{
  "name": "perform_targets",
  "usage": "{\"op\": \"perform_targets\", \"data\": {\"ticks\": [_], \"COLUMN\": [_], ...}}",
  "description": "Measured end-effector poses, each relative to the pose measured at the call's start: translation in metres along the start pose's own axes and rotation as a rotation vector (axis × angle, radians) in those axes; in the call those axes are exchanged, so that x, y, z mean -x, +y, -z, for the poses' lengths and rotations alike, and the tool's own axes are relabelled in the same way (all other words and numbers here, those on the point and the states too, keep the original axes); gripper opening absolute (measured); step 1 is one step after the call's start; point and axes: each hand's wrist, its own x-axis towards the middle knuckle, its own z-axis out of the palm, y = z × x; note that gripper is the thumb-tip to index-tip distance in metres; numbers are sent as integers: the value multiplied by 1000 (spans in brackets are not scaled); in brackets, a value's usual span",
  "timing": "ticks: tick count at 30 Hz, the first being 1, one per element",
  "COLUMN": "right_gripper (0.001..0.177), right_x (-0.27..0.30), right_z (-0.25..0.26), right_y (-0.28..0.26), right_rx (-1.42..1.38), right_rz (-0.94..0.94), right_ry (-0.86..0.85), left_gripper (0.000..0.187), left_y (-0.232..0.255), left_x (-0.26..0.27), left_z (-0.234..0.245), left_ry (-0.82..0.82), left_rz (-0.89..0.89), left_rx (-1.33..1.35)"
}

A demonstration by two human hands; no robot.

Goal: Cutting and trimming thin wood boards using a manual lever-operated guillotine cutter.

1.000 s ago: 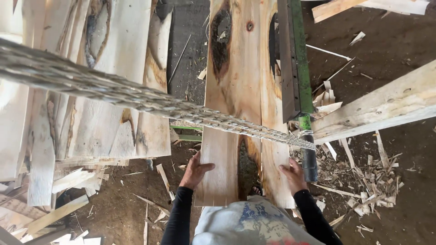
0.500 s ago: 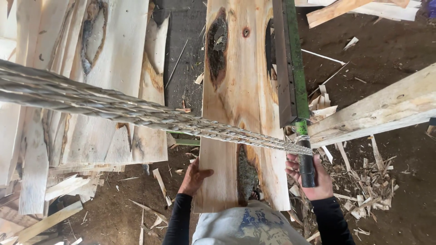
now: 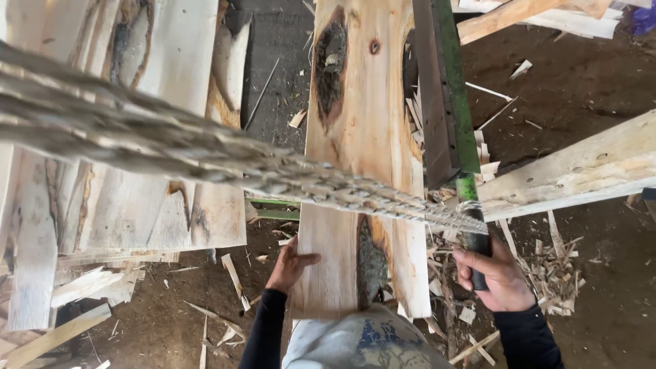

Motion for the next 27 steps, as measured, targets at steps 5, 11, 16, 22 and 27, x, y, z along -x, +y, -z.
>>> {"op": "perform_targets", "data": {"ticks": [5,11,16,22,27], "right_gripper": [80,60,61,58,90], "right_x": [-4,0,2,-5,-2], "right_z": [6,-16,-17,-18,-26], "right_y": [8,-1,-15,-1,-13], "right_rx": [83,138,168,235,290], "right_rz": [123,-22,-35,-49,-44], "right_ry": [-100,75,80,67,100], "left_gripper": [71,61,72,61,55], "left_y": [35,14,15,36,43], "left_x": [-30,-47,-45,-91,-79], "left_z": [-16,-8,-17,-9,-17], "left_ry": [54,34,53,93,87], "left_rz": [358,341,254,492,433], "left_rx": [338,320,425,162,111]}}
